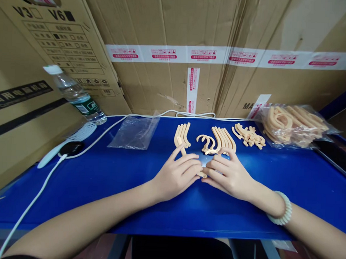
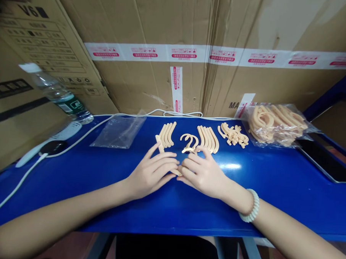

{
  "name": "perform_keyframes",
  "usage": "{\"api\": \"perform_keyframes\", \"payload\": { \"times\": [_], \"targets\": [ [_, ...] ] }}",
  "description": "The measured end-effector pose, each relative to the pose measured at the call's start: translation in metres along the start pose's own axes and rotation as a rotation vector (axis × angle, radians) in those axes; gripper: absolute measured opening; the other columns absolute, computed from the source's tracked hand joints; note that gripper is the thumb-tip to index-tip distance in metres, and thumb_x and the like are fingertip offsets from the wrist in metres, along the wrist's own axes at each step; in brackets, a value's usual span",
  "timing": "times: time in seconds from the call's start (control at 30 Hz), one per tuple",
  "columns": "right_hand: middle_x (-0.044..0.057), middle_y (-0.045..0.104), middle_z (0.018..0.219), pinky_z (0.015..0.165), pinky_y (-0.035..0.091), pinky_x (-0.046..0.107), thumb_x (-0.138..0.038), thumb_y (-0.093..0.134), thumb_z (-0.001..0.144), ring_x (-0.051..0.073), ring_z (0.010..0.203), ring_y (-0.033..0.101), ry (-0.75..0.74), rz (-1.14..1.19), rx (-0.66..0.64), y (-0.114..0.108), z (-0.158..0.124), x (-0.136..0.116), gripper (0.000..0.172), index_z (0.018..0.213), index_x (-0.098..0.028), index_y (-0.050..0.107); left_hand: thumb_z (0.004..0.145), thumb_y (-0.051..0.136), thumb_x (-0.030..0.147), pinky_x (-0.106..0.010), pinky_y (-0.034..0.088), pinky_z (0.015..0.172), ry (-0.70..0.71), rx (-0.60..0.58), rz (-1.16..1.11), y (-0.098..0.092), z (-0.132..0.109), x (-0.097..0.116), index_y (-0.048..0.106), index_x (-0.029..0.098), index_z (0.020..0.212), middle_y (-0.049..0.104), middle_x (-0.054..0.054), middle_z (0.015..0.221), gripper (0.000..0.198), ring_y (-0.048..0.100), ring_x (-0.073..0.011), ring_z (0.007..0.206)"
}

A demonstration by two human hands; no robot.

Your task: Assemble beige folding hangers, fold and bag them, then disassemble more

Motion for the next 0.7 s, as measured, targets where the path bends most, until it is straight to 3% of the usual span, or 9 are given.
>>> {"api": "perform_keyframes", "payload": {
  "times": [0.17, 0.27, 0.37, 0.53, 0.7],
  "targets": [
    [-0.001, 0.062, 0.073, 0.095, 0.035, 0.041, -0.028, 0.054, 0.102, 0.015, 0.074, 0.051, -0.003, -0.045, 0.012, 0.000, 0.001, -0.008, 0.019, 0.094, -0.017, 0.067, 0.103, 0.048, 0.016, -0.044, 0.042, 0.108, 0.045, -0.074, 0.096, 0.012, -0.001, 0.003, 0.063, 0.015, 0.090, 0.073, -0.003, 0.088, 0.020, 0.068, -0.0167, 0.084],
    [-0.002, 0.058, 0.068, 0.092, 0.035, 0.041, -0.029, 0.055, 0.102, 0.016, 0.073, 0.049, -0.010, -0.049, 0.023, -0.001, 0.001, -0.009, 0.021, 0.089, -0.017, 0.067, 0.104, 0.043, 0.015, -0.036, 0.049, 0.086, 0.068, -0.106, 0.141, 0.017, -0.001, 0.005, 0.063, 0.016, 0.085, 0.067, -0.002, 0.075, 0.027, 0.062, -0.0162, 0.070],
    [-0.002, 0.058, 0.068, 0.092, 0.034, 0.041, -0.031, 0.056, 0.101, 0.016, 0.072, 0.050, 0.035, 0.044, 0.007, 0.000, 0.000, -0.005, 0.021, 0.091, -0.017, 0.067, 0.104, 0.038, 0.016, -0.032, 0.043, 0.066, 0.073, -0.147, 0.148, 0.019, 0.000, 0.006, 0.064, 0.017, 0.084, 0.063, -0.003, 0.069, 0.032, 0.058, -0.0171, 0.065],
    [-0.001, 0.060, 0.073, 0.092, 0.033, 0.039, -0.037, 0.056, 0.101, 0.016, 0.077, 0.055, 0.142, 0.234, -0.006, 0.003, -0.001, 0.004, 0.021, 0.099, -0.020, 0.069, 0.105, 0.034, 0.023, -0.033, 0.041, 0.064, -0.026, -0.186, -0.037, 0.017, 0.003, -0.002, 0.065, 0.019, 0.081, 0.060, -0.005, 0.067, 0.039, 0.054, -0.0182, 0.063],
    [-0.004, 0.055, 0.066, 0.076, 0.034, 0.034, -0.037, 0.062, 0.098, 0.014, 0.066, 0.052, 0.274, 0.434, 0.051, 0.000, -0.001, 0.021, 0.018, 0.095, -0.021, 0.070, 0.102, 0.041, 0.029, -0.035, 0.047, 0.073, -0.155, -0.254, -0.316, 0.014, 0.007, -0.018, 0.067, 0.023, 0.077, 0.064, -0.006, 0.071, 0.036, 0.057, -0.0193, 0.068]
  ]
}}
Point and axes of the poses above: each hand's wrist, its own z-axis towards the middle knuckle, its own y-axis out of the palm, x = y × z, the point moved 10 cm from there along z, towards the middle knuckle
